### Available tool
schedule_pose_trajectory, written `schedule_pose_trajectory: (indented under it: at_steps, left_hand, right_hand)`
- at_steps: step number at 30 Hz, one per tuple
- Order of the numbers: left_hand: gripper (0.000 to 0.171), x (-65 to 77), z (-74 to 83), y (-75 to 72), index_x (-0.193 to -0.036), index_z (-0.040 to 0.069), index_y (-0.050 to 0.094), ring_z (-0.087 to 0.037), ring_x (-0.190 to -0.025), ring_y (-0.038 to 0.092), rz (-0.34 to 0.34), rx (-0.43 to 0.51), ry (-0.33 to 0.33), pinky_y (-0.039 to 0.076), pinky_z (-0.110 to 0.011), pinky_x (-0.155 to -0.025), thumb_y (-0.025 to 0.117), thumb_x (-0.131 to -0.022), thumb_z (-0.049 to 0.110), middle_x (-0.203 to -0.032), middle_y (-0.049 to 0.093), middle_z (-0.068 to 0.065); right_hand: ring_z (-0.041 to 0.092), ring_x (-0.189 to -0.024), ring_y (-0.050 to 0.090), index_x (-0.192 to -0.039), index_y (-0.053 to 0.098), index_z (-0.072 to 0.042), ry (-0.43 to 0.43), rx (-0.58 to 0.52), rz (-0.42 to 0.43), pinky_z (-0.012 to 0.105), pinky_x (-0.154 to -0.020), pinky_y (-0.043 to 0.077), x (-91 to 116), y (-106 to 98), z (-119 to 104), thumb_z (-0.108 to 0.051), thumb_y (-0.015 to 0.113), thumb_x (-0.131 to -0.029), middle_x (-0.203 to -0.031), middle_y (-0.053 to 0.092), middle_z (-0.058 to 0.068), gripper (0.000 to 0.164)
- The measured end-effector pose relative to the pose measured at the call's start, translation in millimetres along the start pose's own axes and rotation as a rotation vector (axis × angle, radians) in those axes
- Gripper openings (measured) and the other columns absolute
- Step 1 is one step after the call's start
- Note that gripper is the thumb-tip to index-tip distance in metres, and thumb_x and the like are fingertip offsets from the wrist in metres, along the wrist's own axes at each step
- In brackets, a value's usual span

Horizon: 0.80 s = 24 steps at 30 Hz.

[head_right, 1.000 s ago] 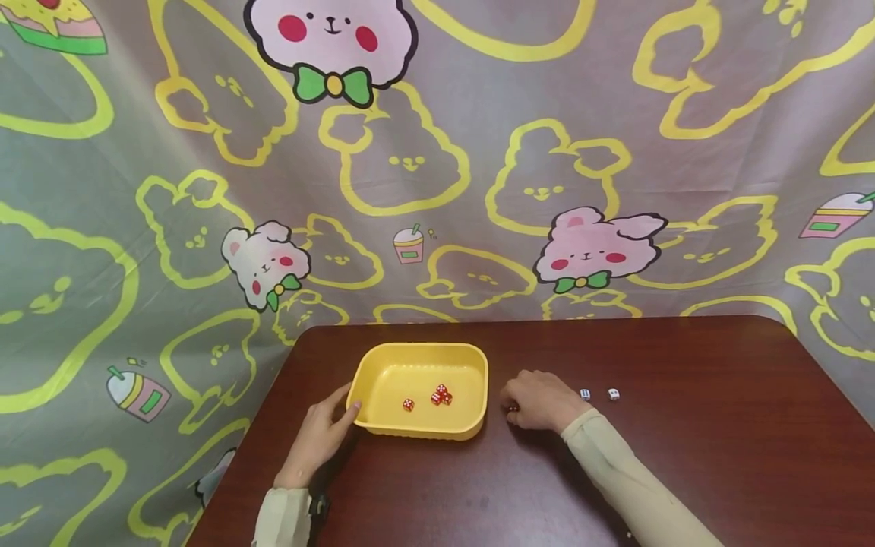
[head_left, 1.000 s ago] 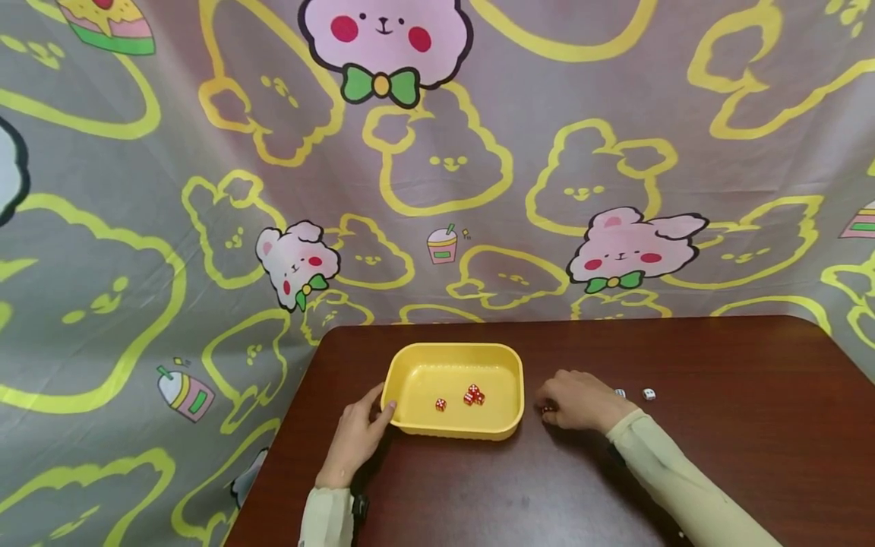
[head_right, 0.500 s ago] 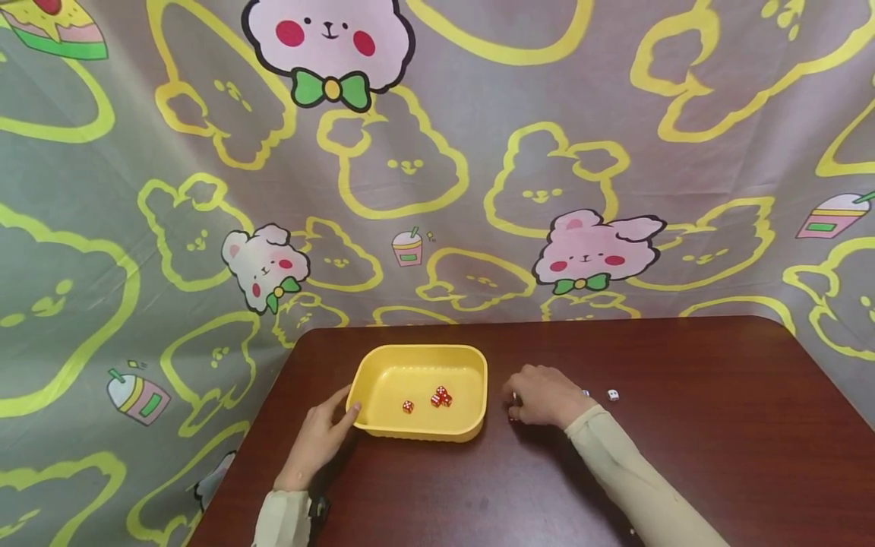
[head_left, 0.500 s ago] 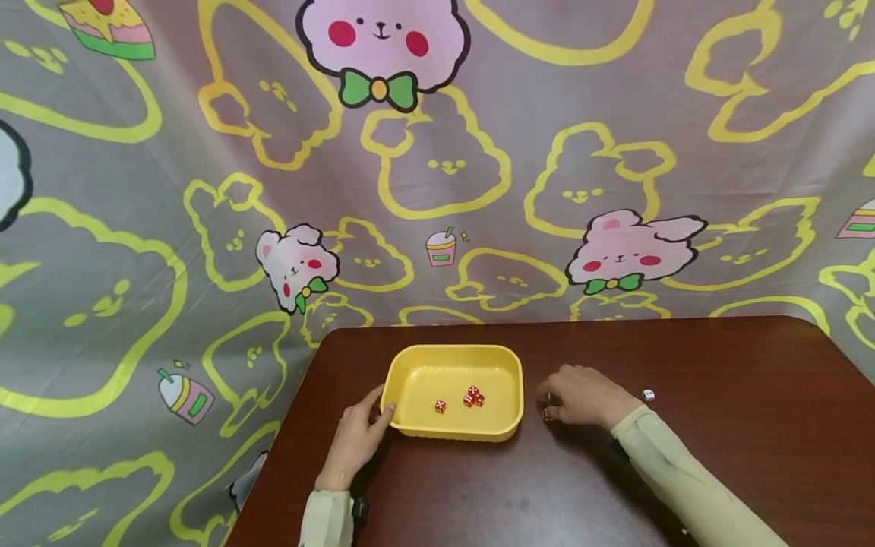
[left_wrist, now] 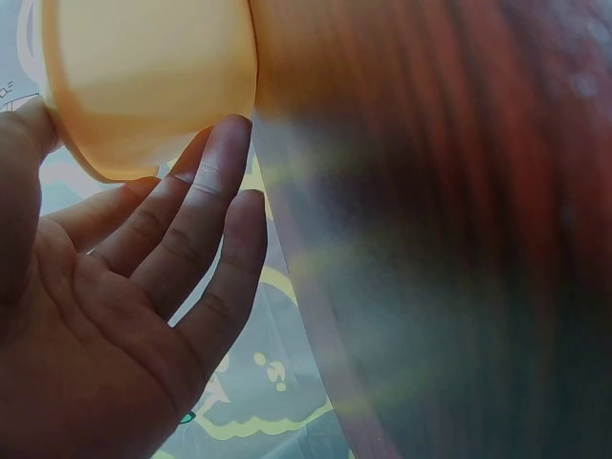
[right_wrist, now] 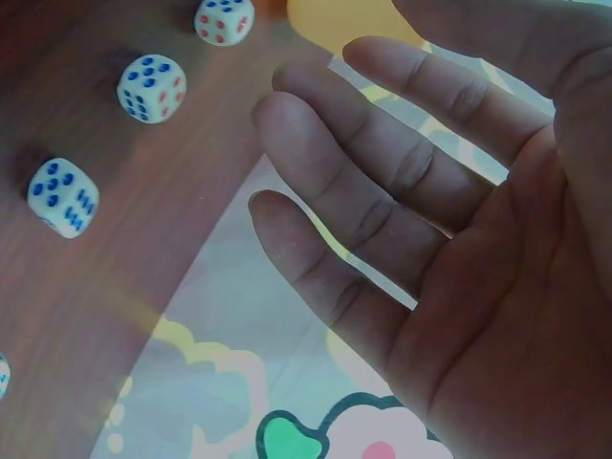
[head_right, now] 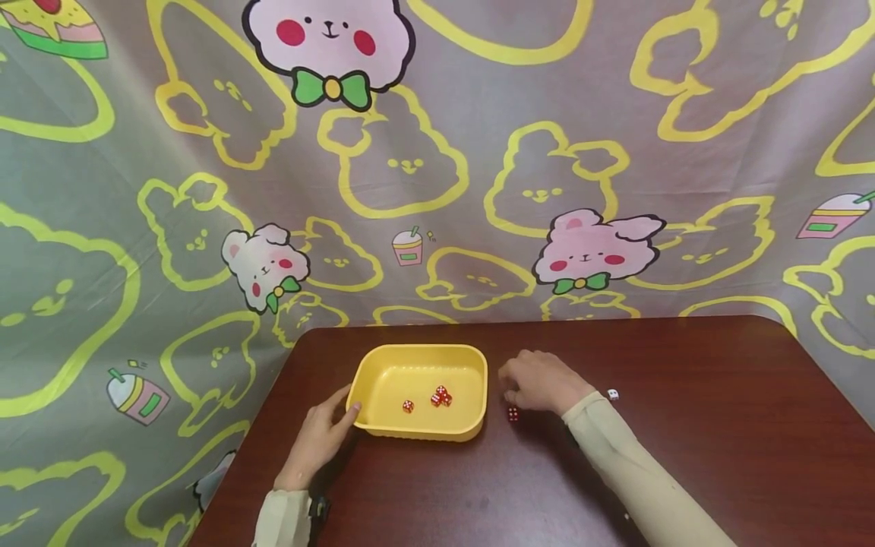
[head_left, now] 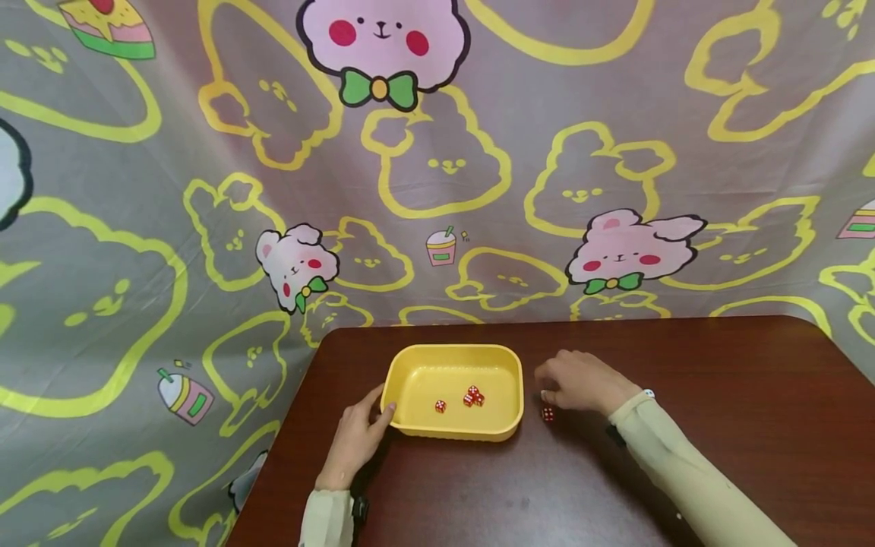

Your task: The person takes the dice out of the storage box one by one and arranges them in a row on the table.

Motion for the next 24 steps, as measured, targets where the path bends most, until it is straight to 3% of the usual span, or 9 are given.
schedule_pose_trajectory:
  at_steps: [5, 13, 21, 24]
  left_hand:
    - [0.046, 0.3, -0.7, -1.0, -0.137, 0.018, 0.055, -0.007, -0.052, 0.045, -0.008, 0.008, -0.003, 0.04, -0.021, -0.059, 0.06, -0.095, 0.037, -0.064, 0.054, 0.003]
    - [0.046, -0.1, -1.0, 1.0, -0.137, 0.018, 0.055, -0.009, -0.054, 0.047, -0.017, 0.013, 0.008, 0.04, -0.021, -0.059, 0.061, -0.095, 0.036, -0.067, 0.056, 0.002]
    - [0.046, 1.1, 0.5, -0.2, -0.137, 0.018, 0.056, -0.008, -0.052, 0.046, -0.016, 0.028, 0.008, 0.04, -0.021, -0.058, 0.061, -0.095, 0.036, -0.063, 0.053, 0.004]
    - [0.046, 1.2, 0.2, -0.2, -0.137, 0.018, 0.056, -0.009, -0.052, 0.046, -0.016, 0.032, 0.01, 0.039, -0.021, -0.058, 0.061, -0.095, 0.036, -0.062, 0.052, 0.004]
  right_hand:
    - [0.01, -0.06, 0.048, -0.082, 0.069, -0.025, -0.008, 0.01, 0.024, 0.028, -0.057, 0.041, -2.8, -5.1, -4.9, -0.027, 0.074, -0.082, -0.066, 0.055, -0.013, 0.005]
    - [0.008, -0.057, 0.043, -0.072, 0.061, -0.027, -0.068, 0.037, 0.092, 0.027, -0.053, 0.036, -7.7, -11.9, -12.1, -0.027, 0.073, -0.082, -0.061, 0.049, -0.013, 0.015]
    - [0.005, -0.057, 0.047, -0.081, 0.069, -0.025, -0.088, 0.028, 0.121, 0.024, -0.054, 0.04, -15.3, -17.2, -21.1, -0.027, 0.072, -0.082, -0.064, 0.054, -0.015, 0.005]
    - [0.005, -0.058, 0.048, -0.089, 0.073, -0.02, -0.096, 0.038, 0.125, 0.026, -0.055, 0.041, -18.5, -17.9, -25.4, -0.027, 0.072, -0.082, -0.065, 0.056, -0.014, 0.01]
Point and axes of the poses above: each hand's wrist, its own x-axis away from the middle knuckle, its own y-axis out of the palm, z = x × y, the point moved 3 cm from there along -x, towards the middle knuckle
